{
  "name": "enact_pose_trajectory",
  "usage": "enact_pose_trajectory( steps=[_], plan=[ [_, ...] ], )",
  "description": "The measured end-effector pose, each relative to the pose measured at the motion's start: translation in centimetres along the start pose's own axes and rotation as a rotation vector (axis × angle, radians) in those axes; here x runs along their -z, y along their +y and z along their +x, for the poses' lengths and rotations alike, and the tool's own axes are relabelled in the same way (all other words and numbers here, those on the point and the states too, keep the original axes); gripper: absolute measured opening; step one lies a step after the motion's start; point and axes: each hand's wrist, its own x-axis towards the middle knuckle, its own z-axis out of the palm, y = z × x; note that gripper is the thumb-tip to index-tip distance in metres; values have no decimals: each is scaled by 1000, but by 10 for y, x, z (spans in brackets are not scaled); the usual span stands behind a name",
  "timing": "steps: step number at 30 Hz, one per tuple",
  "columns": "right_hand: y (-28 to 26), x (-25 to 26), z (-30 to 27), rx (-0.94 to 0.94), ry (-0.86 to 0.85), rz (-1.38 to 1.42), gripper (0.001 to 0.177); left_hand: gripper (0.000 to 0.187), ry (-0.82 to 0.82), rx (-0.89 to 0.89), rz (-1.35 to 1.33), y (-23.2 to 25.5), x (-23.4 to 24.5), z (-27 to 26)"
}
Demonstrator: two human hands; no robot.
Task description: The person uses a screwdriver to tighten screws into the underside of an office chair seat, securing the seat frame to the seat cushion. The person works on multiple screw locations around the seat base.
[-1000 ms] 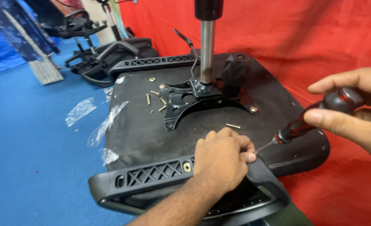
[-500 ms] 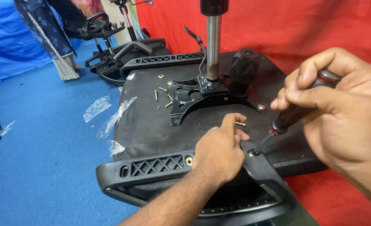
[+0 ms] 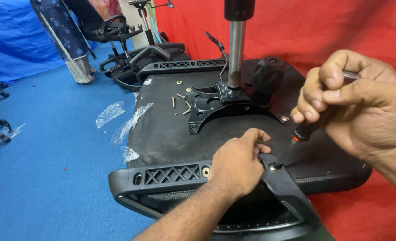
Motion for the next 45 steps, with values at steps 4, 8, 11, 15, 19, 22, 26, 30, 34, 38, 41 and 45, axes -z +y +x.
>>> enact_pose_trajectory(
  steps=[4,8,11,15,19,22,26,30,34,38,41,45],
  plan=[
    [-3,-8,-3,27,35,-84,5,40,-39,42,-15,2,2,0],
    [-4,-12,-6,36,70,-81,6,34,-51,33,12,1,1,1],
    [-4,-16,-8,55,89,-109,7,33,-24,-23,18,-2,0,0],
    [-5,-18,-10,41,131,-143,7,29,10,-60,-31,-7,-1,0],
    [-4,-13,-11,47,209,-276,11,24,13,-51,-55,-9,-1,0],
    [-2,-4,-17,102,273,-280,11,24,24,-64,-59,-10,-1,-1],
    [0,9,-24,181,253,-145,11,30,13,-157,52,-10,-1,-6],
    [3,12,-27,193,204,-123,13,56,-4,-235,164,-8,0,-8],
    [6,10,-29,134,149,-239,23,73,31,-358,246,-11,-2,-14],
    [-6,19,-18,1,25,-368,35,77,147,-463,211,-20,-8,-21],
    [-35,34,6,-47,-337,-876,29,33,252,-608,212,-30,-20,-51],
    [-60,46,51,-360,-791,-1392,39,38,-156,-120,-181,-42,-60,-85]
  ],
)
